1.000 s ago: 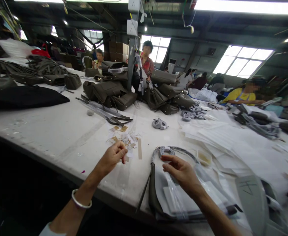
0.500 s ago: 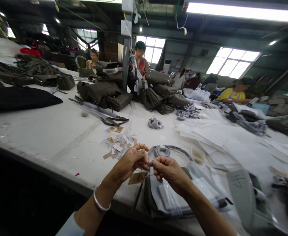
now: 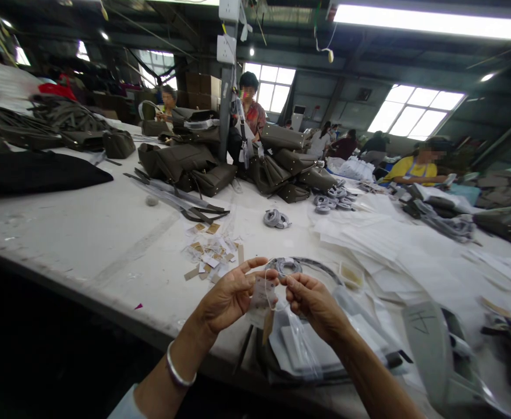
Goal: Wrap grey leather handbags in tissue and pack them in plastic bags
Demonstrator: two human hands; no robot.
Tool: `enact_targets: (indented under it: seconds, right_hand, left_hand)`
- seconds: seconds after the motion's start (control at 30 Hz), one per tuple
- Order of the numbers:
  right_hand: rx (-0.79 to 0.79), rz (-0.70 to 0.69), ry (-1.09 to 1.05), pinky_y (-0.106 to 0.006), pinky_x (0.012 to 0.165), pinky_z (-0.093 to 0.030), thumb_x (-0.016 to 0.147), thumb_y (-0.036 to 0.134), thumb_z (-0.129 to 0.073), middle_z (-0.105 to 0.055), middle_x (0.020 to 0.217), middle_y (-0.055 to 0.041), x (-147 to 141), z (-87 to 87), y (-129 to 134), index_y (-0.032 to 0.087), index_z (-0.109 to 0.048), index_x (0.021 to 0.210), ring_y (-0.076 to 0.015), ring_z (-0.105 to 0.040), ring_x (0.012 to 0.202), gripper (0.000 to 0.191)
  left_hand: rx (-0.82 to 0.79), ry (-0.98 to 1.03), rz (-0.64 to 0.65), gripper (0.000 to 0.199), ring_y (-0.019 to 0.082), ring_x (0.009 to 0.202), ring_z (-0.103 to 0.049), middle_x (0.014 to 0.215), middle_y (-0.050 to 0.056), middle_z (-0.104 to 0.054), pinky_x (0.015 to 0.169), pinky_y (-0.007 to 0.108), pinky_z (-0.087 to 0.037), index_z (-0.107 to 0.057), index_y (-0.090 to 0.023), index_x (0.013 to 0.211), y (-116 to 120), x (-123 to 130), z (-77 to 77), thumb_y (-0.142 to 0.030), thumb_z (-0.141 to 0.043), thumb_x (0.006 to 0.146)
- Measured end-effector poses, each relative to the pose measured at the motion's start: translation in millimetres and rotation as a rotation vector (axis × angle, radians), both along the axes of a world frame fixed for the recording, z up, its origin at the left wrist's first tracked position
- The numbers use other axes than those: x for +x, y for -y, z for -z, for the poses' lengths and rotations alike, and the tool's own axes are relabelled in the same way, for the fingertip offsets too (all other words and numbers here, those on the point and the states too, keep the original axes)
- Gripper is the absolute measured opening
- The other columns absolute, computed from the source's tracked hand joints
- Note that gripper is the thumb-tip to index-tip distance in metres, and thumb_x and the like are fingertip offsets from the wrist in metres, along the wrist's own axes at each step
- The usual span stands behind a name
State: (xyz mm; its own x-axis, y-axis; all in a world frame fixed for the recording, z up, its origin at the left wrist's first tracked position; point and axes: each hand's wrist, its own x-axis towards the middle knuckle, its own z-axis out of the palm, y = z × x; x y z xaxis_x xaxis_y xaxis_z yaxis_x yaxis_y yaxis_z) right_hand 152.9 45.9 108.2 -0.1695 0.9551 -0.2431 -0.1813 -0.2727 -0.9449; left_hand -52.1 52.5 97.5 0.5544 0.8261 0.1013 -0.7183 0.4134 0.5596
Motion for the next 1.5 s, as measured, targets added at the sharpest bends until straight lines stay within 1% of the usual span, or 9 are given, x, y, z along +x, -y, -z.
enact_targets:
  seconds: [0.17,0.37,0.5,0.7,0.87,1.07,1.3,1.4,1.5]
  right_hand:
    - [-0.006,-0.008,0.007,-0.018,0.044,-0.031,0.065,0.053,-0.083,-0.059,0.060,0.0020,0,-1.4,3,0.014,-0.067,0.081,-0.0040,-0.045,0.046,0.045]
    - [0.008,-0.045,0.009,-0.018,0.045,-0.031,0.066,0.051,-0.082,-0.060,0.062,0.0016,2,-0.2,6,0.014,-0.067,0.081,-0.0044,-0.044,0.047,0.043]
    - [0.080,-0.070,0.057,-0.021,0.049,-0.037,0.068,0.046,-0.083,-0.065,0.070,0.0004,1,2.1,9,0.016,-0.069,0.088,-0.0066,-0.048,0.051,0.038]
    - [0.159,-0.133,0.111,-0.024,0.059,-0.042,0.061,0.040,-0.088,-0.066,0.076,0.0000,-13,-0.8,16,0.017,-0.070,0.087,-0.0110,-0.054,0.064,0.039]
    - [0.254,-0.041,0.167,-0.027,0.063,-0.045,0.061,0.043,-0.086,-0.067,0.073,-0.0002,-26,-2.2,20,0.018,-0.071,0.081,-0.0135,-0.056,0.066,0.036]
    - [0.268,-0.004,0.331,-0.027,0.055,-0.045,0.069,0.053,-0.079,-0.064,0.062,-0.0014,-30,-2.5,23,0.017,-0.070,0.074,-0.0146,-0.056,0.059,0.037]
    - [0.248,-0.026,0.276,-0.026,0.055,-0.044,0.070,0.050,-0.078,-0.060,0.060,0.0003,-25,-3.8,22,0.017,-0.063,0.067,-0.0129,-0.052,0.058,0.036]
    - [0.289,-0.044,0.216,-0.025,0.056,-0.043,0.071,0.044,-0.079,-0.063,0.072,-0.0014,-20,-5.9,25,0.018,-0.062,0.065,-0.0123,-0.052,0.062,0.031]
    - [0.314,-0.028,0.116,-0.024,0.050,-0.042,0.070,0.038,-0.080,-0.064,0.086,-0.0031,-18,-2.8,28,0.017,-0.059,0.062,-0.0104,-0.053,0.059,0.030]
  left_hand:
    - [-0.053,-0.001,-0.039,0.049,0.023,0.104,-0.065,0.115,0.011,-0.066,0.091,0.047,-0.055,-0.053,-0.015,0.122,-1,1,3.6,-0.004,-0.067,0.076]
    - [-0.168,-0.013,-0.120,0.048,0.017,0.089,-0.069,0.105,0.008,-0.068,0.082,0.029,-0.058,-0.055,-0.013,0.120,-5,3,9.1,-0.001,-0.068,0.075]
    - [-0.243,0.020,-0.173,0.042,0.017,0.089,-0.069,0.097,0.004,-0.067,0.083,0.033,-0.059,-0.057,-0.014,0.114,-5,6,5.7,0.003,-0.063,0.076]
    - [-0.343,0.083,-0.211,0.039,0.014,0.081,-0.069,0.087,0.001,-0.065,0.077,0.029,-0.060,-0.057,-0.014,0.111,0,15,2.5,0.005,-0.059,0.076]
    - [-0.395,0.115,-0.235,0.039,0.011,0.076,-0.069,0.081,-0.002,-0.064,0.076,0.024,-0.059,-0.058,-0.015,0.109,4,21,3.7,0.004,-0.059,0.076]
    - [-0.385,0.105,-0.286,0.039,0.011,0.077,-0.069,0.082,-0.001,-0.064,0.082,0.027,-0.059,-0.057,-0.016,0.109,8,23,6.4,0.005,-0.058,0.076]
    - [-0.332,0.140,-0.299,0.039,0.014,0.079,-0.069,0.082,-0.001,-0.066,0.085,0.034,-0.058,-0.058,-0.016,0.111,8,20,11.5,-0.003,-0.065,0.076]
    - [-0.366,0.187,-0.335,0.035,0.013,0.077,-0.068,0.080,-0.001,-0.067,0.085,0.034,-0.057,-0.059,-0.016,0.110,4,15,18.3,-0.005,-0.064,0.077]
    - [-0.393,0.214,-0.335,0.033,0.011,0.073,-0.066,0.075,-0.002,-0.065,0.084,0.030,-0.055,-0.061,-0.016,0.107,3,12,24.3,-0.008,-0.067,0.076]
